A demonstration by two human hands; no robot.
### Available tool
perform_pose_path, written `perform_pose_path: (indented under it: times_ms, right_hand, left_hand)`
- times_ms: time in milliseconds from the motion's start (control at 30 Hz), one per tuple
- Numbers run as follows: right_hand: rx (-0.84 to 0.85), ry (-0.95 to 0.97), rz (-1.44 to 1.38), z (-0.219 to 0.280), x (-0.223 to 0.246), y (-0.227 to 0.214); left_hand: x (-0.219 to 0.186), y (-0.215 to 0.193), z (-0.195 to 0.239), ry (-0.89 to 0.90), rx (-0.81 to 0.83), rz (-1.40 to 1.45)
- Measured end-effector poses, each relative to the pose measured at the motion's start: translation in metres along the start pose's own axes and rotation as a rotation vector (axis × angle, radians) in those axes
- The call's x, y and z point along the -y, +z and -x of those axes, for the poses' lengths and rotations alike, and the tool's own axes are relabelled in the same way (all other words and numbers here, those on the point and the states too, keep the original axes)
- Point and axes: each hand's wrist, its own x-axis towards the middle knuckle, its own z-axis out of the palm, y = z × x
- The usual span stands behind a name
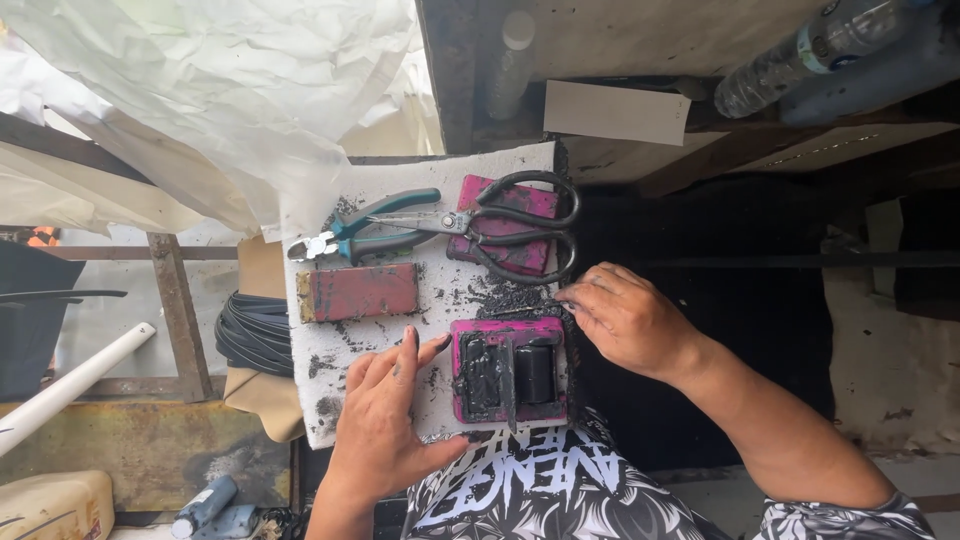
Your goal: Refilling an edge-dyeing machine with liquid dye and then feeding a leather strap through the roller to apply the dye to the edges.
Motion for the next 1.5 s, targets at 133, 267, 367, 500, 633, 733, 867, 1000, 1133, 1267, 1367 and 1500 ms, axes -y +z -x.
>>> perform_pose_path:
  times_ms: [133,267,367,500,633,733,867,1000,1133,1267,1367,1500]
  right_hand:
    - [-0.067,-0.036,0.189,-0.01,0.015,-0.012]
    - [-0.098,-0.089,0.217,-0.021,0.048,-0.036]
    - [0.037,-0.167,0.281,-0.038,0.082,-0.046]
    - [0.419,-0.269,0.404,-0.063,0.125,-0.032]
    - [0.601,-0.324,0.572,-0.076,0.13,-0.006]
    - [0.699,-0.231,0.616,-0.084,0.131,0.004]
    - [0.614,-0.243,0.784,-0.077,0.136,0.012]
    - [0.702,-0.168,0.806,-0.077,0.131,0.018]
    - [0.748,-0.126,0.821,-0.081,0.138,0.022]
    - [0.764,-0.101,0.8,-0.077,0.136,0.028]
    - [0.767,-0.063,0.748,-0.08,0.14,0.026]
    - [0.82,-0.033,0.707,-0.086,0.145,0.023]
  left_hand:
    - [0.0,-0.003,-0.002,0.026,0.004,0.007]
    - [-0.002,-0.004,-0.007,0.041,-0.018,-0.008]
    - [-0.004,-0.003,-0.008,-0.022,0.041,-0.009]
    - [-0.004,-0.004,-0.01,-0.023,0.049,-0.005]
    - [0.003,0.003,-0.017,-0.025,0.089,0.019]
    - [0.001,0.002,-0.025,-0.032,0.104,0.051]
    - [0.001,0.001,-0.027,0.007,0.085,0.046]
    - [-0.003,-0.007,-0.034,0.003,0.131,0.1]
    - [-0.002,-0.012,-0.035,0.033,0.128,0.107]
    - [-0.004,-0.015,-0.036,0.041,0.149,0.086]
    - [-0.002,-0.012,-0.037,0.05,0.155,0.088]
    - [-0.001,-0.012,-0.037,0.047,0.167,0.098]
